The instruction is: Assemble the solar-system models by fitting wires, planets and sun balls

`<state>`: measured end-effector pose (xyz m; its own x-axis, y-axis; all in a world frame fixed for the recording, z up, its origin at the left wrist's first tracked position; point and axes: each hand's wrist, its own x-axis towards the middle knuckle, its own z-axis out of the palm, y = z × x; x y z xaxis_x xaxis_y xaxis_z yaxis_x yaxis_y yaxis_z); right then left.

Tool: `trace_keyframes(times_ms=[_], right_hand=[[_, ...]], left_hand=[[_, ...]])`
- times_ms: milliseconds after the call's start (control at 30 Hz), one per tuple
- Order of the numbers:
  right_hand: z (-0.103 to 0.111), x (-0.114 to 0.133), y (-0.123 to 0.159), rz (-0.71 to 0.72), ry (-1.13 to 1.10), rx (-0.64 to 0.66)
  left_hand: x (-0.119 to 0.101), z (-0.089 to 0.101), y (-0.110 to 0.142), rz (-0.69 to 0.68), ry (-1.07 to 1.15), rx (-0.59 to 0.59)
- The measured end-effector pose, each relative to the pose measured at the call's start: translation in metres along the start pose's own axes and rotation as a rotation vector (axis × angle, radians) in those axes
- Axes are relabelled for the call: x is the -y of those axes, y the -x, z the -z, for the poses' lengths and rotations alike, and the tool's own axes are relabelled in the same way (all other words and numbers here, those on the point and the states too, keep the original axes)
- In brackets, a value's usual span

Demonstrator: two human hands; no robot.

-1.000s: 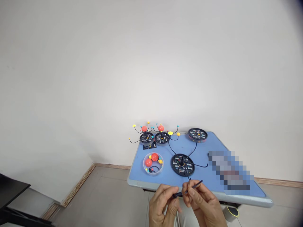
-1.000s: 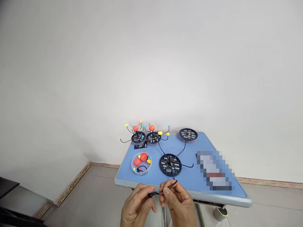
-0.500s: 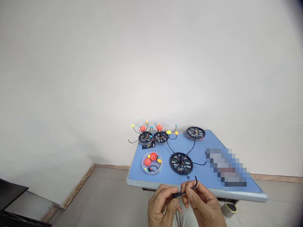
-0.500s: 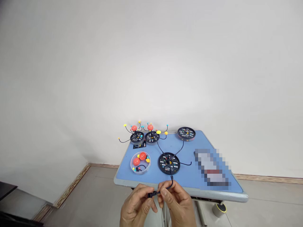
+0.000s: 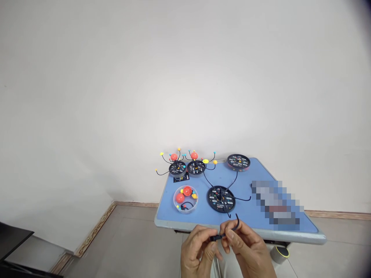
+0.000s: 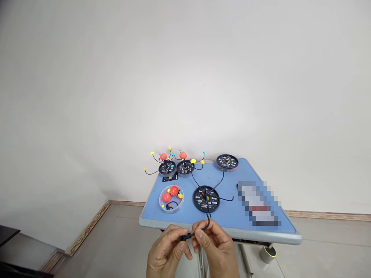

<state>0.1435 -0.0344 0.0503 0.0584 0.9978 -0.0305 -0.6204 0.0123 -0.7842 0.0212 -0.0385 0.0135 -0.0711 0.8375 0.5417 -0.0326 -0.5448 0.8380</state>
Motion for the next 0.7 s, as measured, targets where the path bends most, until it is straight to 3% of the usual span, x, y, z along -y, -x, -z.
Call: trace_keyframes(times_ms=[333,700], right_hand=[[0.0031,-0.0016,-0.0012,0.111,0.123,-0.001],[0.0063,-0.0032,-0.0038,0.09,0.117,0.017]], left_hand=[[-0.0046,0.0006,-0.0029,-0.042,-0.098,-0.024],[-0.003,-0.0004,-0.0041,-0.089,-0.103,-0.05]])
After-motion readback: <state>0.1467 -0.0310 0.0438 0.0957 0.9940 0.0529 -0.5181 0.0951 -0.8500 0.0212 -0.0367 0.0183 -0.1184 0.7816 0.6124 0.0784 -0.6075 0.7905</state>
